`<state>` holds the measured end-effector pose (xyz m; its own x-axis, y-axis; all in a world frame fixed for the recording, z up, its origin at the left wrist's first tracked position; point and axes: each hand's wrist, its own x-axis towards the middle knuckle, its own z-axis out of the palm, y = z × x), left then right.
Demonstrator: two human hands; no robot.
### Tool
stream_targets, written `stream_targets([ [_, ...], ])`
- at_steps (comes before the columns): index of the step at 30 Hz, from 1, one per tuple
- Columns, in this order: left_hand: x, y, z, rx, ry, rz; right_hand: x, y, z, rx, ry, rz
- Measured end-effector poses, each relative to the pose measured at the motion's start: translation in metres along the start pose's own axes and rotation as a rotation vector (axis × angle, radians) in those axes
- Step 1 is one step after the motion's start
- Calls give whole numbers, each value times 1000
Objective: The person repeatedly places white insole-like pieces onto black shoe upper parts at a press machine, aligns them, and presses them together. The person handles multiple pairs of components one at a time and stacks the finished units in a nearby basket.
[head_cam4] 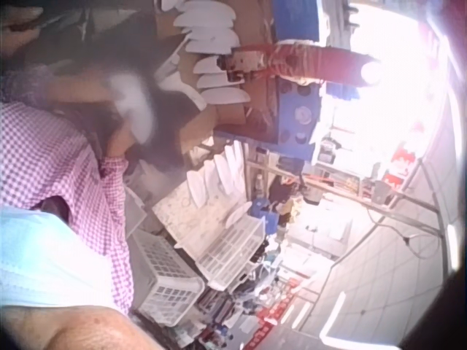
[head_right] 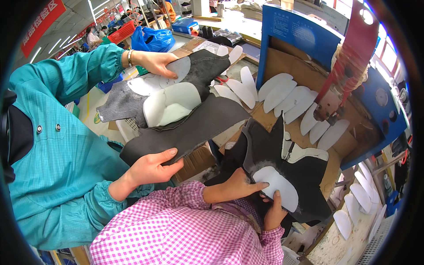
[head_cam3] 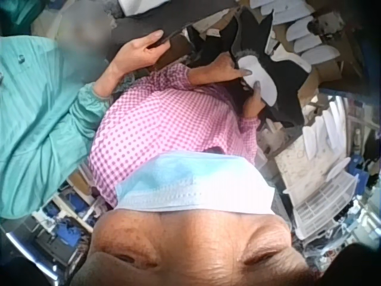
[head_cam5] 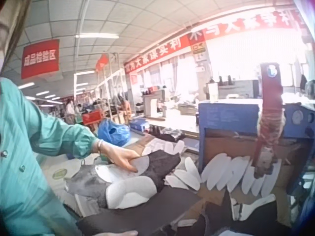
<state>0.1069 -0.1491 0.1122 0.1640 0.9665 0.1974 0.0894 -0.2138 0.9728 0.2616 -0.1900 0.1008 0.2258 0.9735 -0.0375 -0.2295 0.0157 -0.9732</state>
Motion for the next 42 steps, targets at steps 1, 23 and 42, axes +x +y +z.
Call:
stream_targets([
  [1,-1,-1,2,-13,18,20,0,0,0,-1,4,3],
  [23,-12,-29,16,-206,-70,18,-36,28,10,28,-46,358],
  [42,-22,-9,16,209,-38,277,-18,31,-36,-360,-7,69],
])
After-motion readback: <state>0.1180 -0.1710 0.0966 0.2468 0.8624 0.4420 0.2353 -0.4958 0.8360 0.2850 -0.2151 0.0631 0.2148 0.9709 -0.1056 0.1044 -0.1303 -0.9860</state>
